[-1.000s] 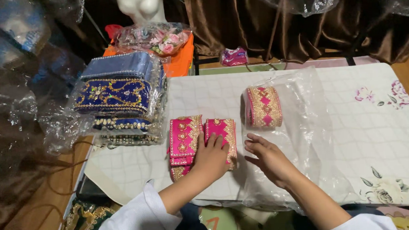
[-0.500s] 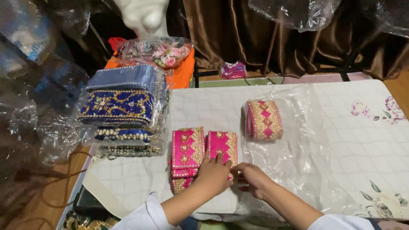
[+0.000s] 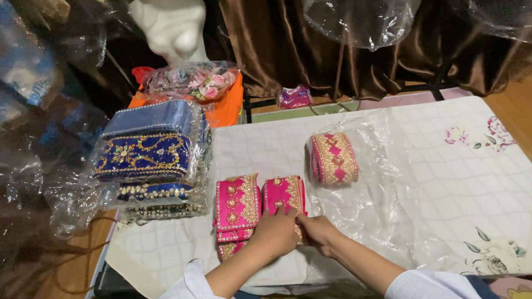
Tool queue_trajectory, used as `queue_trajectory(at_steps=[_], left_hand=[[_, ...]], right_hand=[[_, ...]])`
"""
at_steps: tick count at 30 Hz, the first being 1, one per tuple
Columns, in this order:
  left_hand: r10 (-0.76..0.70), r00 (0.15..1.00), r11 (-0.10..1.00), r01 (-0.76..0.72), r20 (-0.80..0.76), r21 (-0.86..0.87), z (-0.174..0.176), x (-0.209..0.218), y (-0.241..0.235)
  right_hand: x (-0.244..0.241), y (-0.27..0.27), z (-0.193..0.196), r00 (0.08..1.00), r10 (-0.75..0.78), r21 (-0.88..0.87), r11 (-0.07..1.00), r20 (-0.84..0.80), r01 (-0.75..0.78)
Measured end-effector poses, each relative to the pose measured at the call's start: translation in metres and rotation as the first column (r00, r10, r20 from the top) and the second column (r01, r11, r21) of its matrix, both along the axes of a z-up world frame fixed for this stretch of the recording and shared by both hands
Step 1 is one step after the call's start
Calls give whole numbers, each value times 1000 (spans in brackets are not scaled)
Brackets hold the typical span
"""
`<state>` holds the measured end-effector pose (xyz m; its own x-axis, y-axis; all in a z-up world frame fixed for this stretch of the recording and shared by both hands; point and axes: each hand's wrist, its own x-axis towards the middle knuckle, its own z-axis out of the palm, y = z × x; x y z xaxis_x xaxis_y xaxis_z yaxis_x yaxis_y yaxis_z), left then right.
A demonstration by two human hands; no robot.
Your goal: The person places folded pink and gold embroidered textiles onto a clear plastic sheet on a table. They fold the sheet over the items and smooth it to create a wrapped package. The person handles the textiles and plastic by hand without tools.
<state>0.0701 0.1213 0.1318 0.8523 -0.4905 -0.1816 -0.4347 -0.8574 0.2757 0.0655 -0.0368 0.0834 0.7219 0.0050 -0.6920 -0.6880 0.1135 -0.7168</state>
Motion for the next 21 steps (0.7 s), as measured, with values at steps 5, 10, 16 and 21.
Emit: queue_trajectory(at_steps=[5,10,16,21], left_hand=[[123,983,955,-80,134,-285,36,5,-8],[369,928,648,-299,-54,-701,49,20,-26],[56,779,158,-625,-625,-765,99,-1,-64],[28,914,149,-405,-406,-902,89,-12,-84]], right_hand=[[-3,-7,29,981,-189,120,976,42,183],[-15,-42,101,943,-236,235,955,234,180],[-34,-78,132,893,-268,245,951,362,186],[-44,-83,142,875,-109,122,991,471,58]])
